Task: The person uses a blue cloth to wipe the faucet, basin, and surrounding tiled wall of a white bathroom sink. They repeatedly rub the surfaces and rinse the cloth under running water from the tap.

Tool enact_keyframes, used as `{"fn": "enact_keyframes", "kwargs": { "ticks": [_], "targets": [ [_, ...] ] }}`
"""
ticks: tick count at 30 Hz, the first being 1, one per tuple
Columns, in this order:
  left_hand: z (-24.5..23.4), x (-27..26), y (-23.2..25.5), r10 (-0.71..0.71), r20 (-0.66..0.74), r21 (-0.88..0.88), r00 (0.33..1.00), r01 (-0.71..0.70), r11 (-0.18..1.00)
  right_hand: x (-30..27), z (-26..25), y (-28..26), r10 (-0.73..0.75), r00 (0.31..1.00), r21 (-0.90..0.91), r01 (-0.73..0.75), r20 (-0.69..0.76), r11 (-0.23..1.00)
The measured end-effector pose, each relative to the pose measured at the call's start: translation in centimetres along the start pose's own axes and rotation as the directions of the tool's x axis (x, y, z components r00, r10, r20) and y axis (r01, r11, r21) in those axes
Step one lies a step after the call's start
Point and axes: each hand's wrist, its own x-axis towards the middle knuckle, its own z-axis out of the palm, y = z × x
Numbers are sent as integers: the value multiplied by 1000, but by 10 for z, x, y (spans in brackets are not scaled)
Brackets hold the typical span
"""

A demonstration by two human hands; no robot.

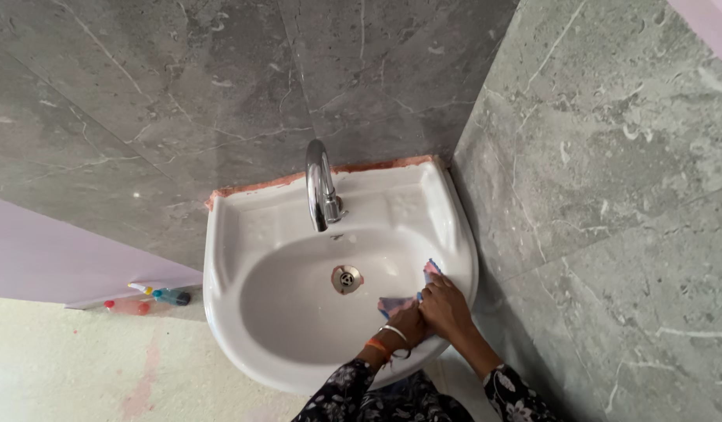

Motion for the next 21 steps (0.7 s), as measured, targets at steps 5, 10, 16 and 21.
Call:
{"fn": "enact_keyframes", "kwargs": {
  "ticks": [5,10,16,21],
  "targets": [
    [-3,-31,4,-163,99,-98,982,173,980,-12,-6,-23,80,995,157,-69,-63,985],
    [-41,-85,27,-247,80,-107,966,254,961,-25,-9,-69,169,985,218,-174,43,960],
    [-91,-142,48,-242,94,79,966,235,969,-30,-13,-124,212,963,235,-247,164,940],
    [-125,-179,50,-324,131,198,937,296,934,-26,-13,-165,285,940,361,-335,185,870]
  ]
}}
